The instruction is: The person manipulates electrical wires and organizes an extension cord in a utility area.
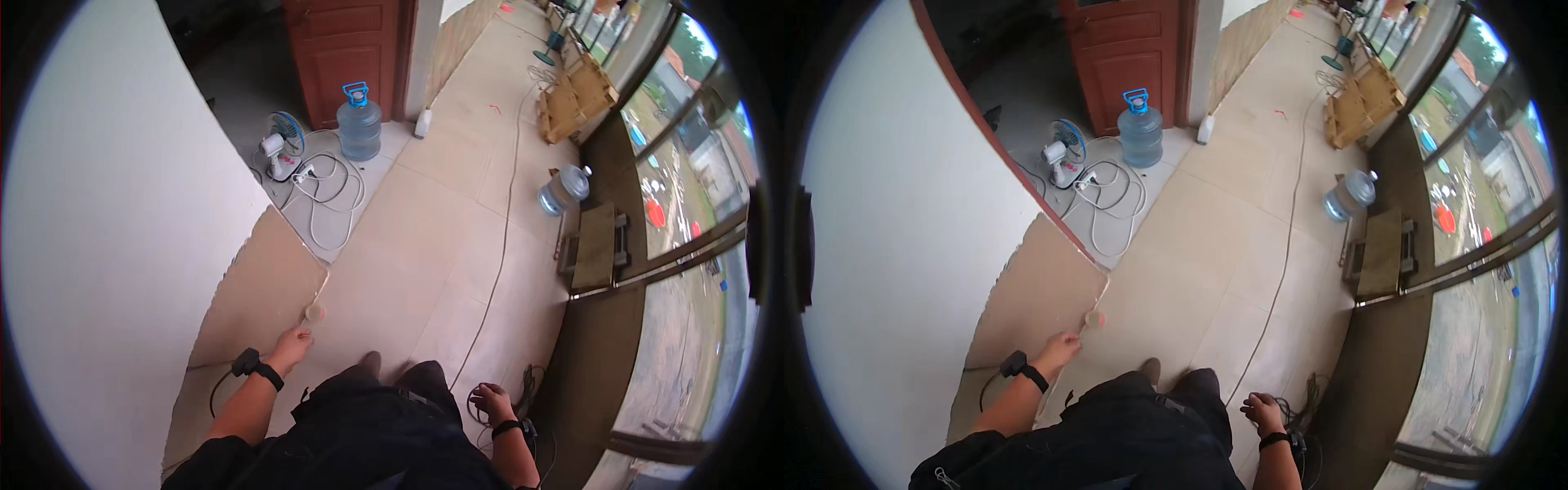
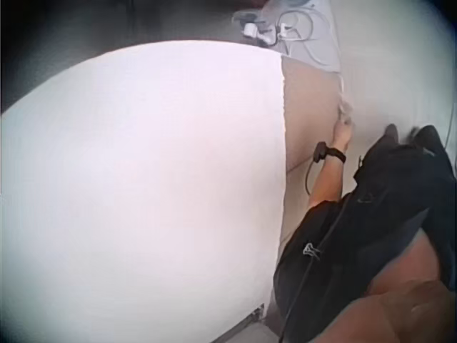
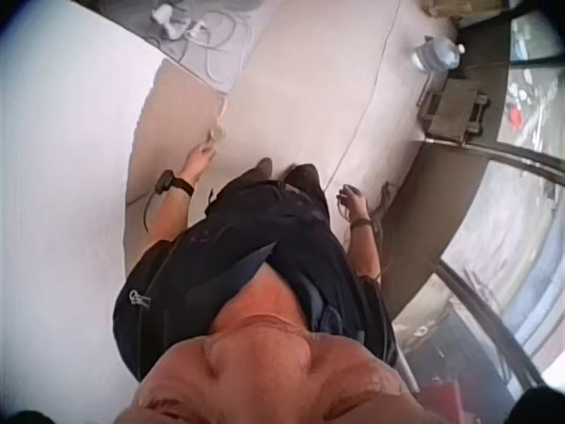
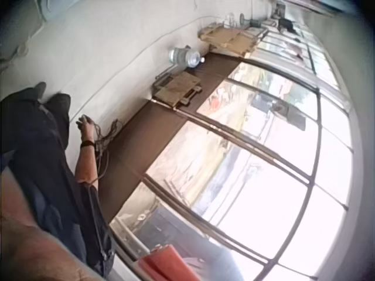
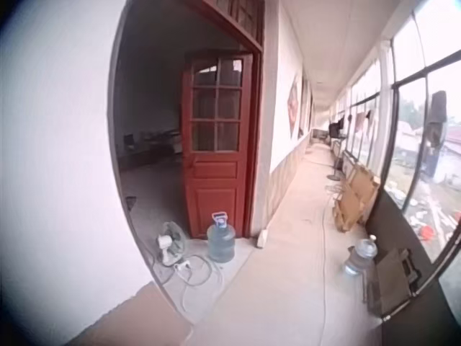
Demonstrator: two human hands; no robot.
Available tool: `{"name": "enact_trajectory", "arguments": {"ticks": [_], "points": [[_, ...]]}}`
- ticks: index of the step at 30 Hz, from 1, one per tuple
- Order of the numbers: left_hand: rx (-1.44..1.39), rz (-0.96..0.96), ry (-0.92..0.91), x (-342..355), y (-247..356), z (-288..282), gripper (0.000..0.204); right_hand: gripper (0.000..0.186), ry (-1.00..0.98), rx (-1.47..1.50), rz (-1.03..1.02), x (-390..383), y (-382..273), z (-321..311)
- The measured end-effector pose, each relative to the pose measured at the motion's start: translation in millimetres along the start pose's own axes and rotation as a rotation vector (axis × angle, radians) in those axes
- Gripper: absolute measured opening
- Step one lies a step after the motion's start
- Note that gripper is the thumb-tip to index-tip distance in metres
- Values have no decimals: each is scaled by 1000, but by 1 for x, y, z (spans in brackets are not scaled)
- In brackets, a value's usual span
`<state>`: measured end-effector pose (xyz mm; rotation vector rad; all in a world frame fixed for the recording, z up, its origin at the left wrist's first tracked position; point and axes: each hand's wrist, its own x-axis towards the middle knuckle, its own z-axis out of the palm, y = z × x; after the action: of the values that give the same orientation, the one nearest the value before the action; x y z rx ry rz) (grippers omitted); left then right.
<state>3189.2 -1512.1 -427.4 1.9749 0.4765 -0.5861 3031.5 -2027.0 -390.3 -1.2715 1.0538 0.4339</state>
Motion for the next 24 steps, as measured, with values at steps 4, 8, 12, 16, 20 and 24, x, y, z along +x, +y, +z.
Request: {"name": "enact_trajectory", "arguments": {"ticks": [4,8,12,16,20,24], "points": [[-43,-86,55,33,92,2,27,39,-79,-133,30,76,-82,6],[-153,-73,162,90,97,21,27,43,-178,-197,4,165,-184,21],[-252,-205,197,123,149,45,28,40,-212,-267,-45,226,-298,40],[-250,-145,241,162,188,56,29,41,-221,-332,-80,277,-398,60],[-229,-187,289,216,207,47,29,42,-234,-417,-84,310,-474,108],[-145,-174,339,293,226,26,30,42,-275,-461,-59,343,-517,169]]}}
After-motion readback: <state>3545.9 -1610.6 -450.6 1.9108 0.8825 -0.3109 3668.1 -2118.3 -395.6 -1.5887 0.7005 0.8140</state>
